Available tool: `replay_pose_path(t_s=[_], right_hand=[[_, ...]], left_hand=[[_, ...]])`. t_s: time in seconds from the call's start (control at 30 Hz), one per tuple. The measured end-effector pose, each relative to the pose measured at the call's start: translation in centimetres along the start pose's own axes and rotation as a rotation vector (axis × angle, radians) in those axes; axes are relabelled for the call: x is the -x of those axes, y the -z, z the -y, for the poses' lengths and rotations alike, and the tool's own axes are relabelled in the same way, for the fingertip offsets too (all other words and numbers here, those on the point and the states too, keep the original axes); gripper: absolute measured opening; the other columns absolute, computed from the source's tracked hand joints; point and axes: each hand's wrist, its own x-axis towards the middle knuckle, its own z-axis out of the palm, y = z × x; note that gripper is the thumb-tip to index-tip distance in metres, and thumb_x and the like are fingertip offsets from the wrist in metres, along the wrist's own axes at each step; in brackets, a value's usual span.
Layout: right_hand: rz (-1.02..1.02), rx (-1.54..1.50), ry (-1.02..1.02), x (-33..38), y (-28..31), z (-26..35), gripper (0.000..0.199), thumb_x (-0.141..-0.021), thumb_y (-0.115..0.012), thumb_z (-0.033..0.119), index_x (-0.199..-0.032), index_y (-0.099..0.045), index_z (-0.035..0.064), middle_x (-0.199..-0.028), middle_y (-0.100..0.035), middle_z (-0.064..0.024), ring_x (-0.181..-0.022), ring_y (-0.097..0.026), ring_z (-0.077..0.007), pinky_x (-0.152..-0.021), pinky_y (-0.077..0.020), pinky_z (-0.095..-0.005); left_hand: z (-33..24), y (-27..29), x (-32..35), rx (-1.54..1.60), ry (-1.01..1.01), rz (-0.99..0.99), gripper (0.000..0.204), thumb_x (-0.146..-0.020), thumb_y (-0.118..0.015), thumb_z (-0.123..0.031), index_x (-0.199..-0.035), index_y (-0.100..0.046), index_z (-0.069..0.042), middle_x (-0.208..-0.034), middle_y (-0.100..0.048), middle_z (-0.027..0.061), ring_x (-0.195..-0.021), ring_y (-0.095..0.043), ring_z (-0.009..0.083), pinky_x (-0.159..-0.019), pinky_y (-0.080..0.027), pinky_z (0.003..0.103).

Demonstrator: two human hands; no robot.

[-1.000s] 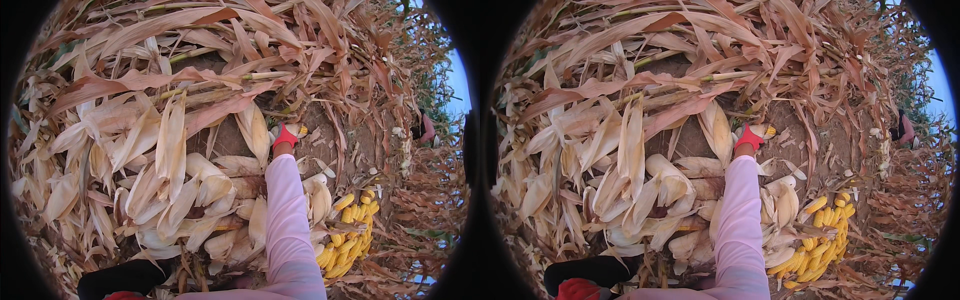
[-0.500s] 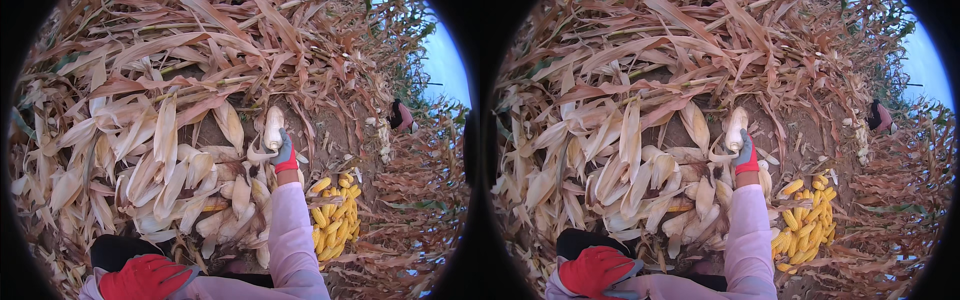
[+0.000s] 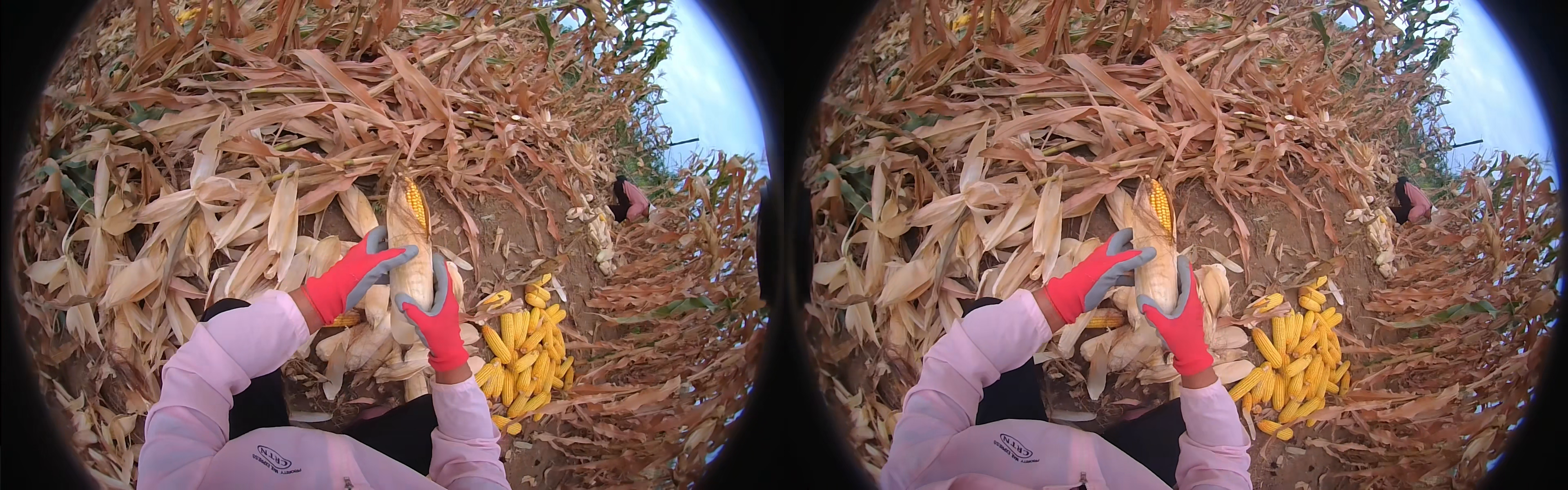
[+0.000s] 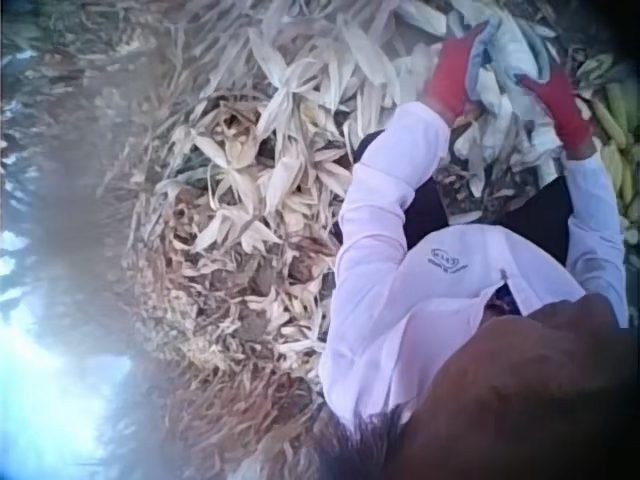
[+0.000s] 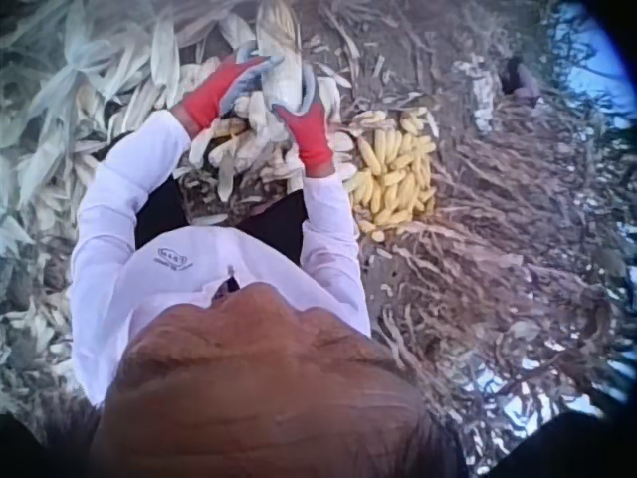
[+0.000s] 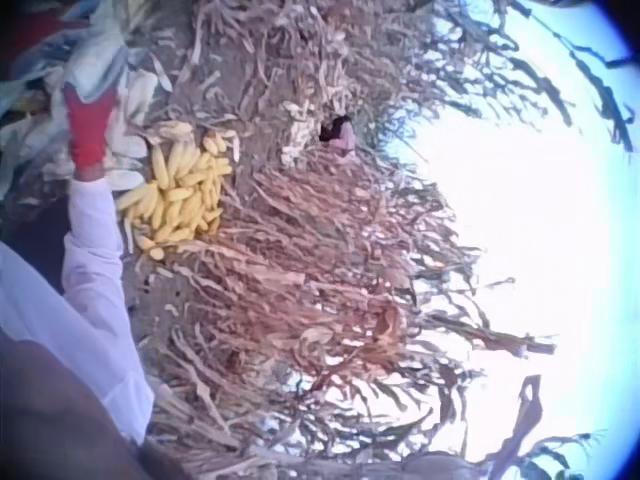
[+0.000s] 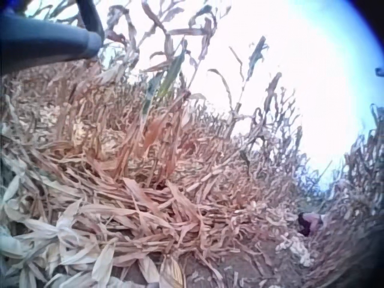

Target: The person shucks corn cobs by hand, peeling back the husks to reveal the kernels and placing the cleaned cobs into a growing pile on the ground. The person repeats this process for several cobs in a cornfield.

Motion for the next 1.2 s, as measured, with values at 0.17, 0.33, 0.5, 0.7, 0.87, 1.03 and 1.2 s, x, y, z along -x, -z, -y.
replay_pose_path(t_s=[0.17, 0.33, 0.5, 0.7, 0.87, 1.03, 1.2], right_hand=[[-0.014, 0.573, 0.209, 4.9, -4.0, -0.3, 0.096, -0.069, -0.08, 0.031, -0.144, -0.029, -0.0009, -0.135, -0.044, -0.0257, -0.121, -0.049, -0.039, -0.097, -0.0438, -0.0424], [-0.022, -0.088, -0.077, 4.2, -3.8, 1.0, 0.092, -0.073, -0.079, 0.023, -0.144, -0.026, -0.002, -0.138, -0.042, -0.0236, -0.125, -0.047, -0.034, -0.1, -0.0416, -0.0391], [0.159, -0.345, -0.215, 2.9, -3.4, 0.1, 0.093, -0.076, -0.075, 0.012, -0.148, -0.017, 0.0006, -0.143, -0.036, -0.0183, -0.128, -0.042, -0.0244, -0.106, -0.0351, -0.0335], [0.237, -0.474, -0.318, 3.9, -5.6, -2.9, 0.096, -0.074, -0.079, 0.019, -0.147, -0.018, 0.0002, -0.138, -0.044, -0.0155, -0.124, -0.046, -0.0213, -0.102, -0.0392, -0.0328], [0.305, -0.452, -0.287, 5.4, -4.2, -2.7, 0.084, -0.073, -0.076, 0.009, -0.143, -0.031, 0.0015, -0.133, -0.048, -0.0089, -0.119, -0.049, -0.0184, -0.1, -0.0399, -0.0321], [0.34, -0.839, -0.658, 6.4, -2.2, 0.0, 0.07, -0.078, -0.072, 0.021, -0.137, -0.04, -0.0002, -0.119, -0.058, -0.0106, -0.105, -0.059, -0.0187, -0.089, -0.0487, -0.0311], [0.243, -0.956, -0.683, 6.1, 0.9, 0.5, 0.066, -0.083, -0.067, 0.039, -0.129, -0.045, -0.0026, -0.106, -0.064, -0.0185, -0.085, -0.068, -0.027, -0.072, -0.0572, -0.0349]], left_hand=[[6.5, 1.5, -2.0, 0.285, 0.009, -0.014, 0.04, -0.086, -0.071, -0.029, -0.115, -0.055, -0.006, -0.102, -0.064, 0.0053, -0.089, -0.063, 0.015, -0.079, -0.053, 0.032], [5.4, 3.4, -1.7, 0.348, 0.063, -0.02, 0.041, -0.09, -0.063, -0.041, -0.114, -0.058, -0.008, -0.094, -0.066, 0.0056, -0.08, -0.065, 0.0163, -0.074, -0.055, 0.031], [4.1, 2.0, -1.2, 0.239, -0.004, -0.013, 0.049, -0.091, -0.058, -0.047, -0.117, -0.058, -0.005, -0.099, -0.065, 0.0056, -0.084, -0.063, 0.014, -0.077, -0.052, 0.029], [5.8, 4.3, -3.3, -0.308, -0.092, -0.23, 0.057, -0.09, -0.057, -0.05, -0.112, -0.06, 0.003, -0.096, -0.063, 0.0064, -0.086, -0.056, 0.0127, -0.081, -0.045, 0.029], [3.6, 5.2, -4.6, -0.263, -0.258, -0.312, 0.039, -0.094, -0.055, -0.037, -0.099, -0.066, 0.001, -0.087, -0.064, 0.0042, -0.083, -0.056, 0.0119, -0.077, -0.045, 0.028], [2.7, 8.9, -7.8, -0.482, -0.437, -0.114, 0.027, -0.095, -0.05, -0.023, -0.093, -0.067, -0.002, -0.084, -0.066, 0.0047, -0.078, -0.059, 0.0138, -0.073, -0.047, 0.028], [-1.2, 12.6, -8.1, -0.855, -0.249, -0.384, 0.031, -0.089, -0.057, -0.032, -0.105, -0.064, -0.006, -0.086, -0.067, 0.0075, -0.079, -0.064, 0.0205, -0.072, -0.05, 0.035]])
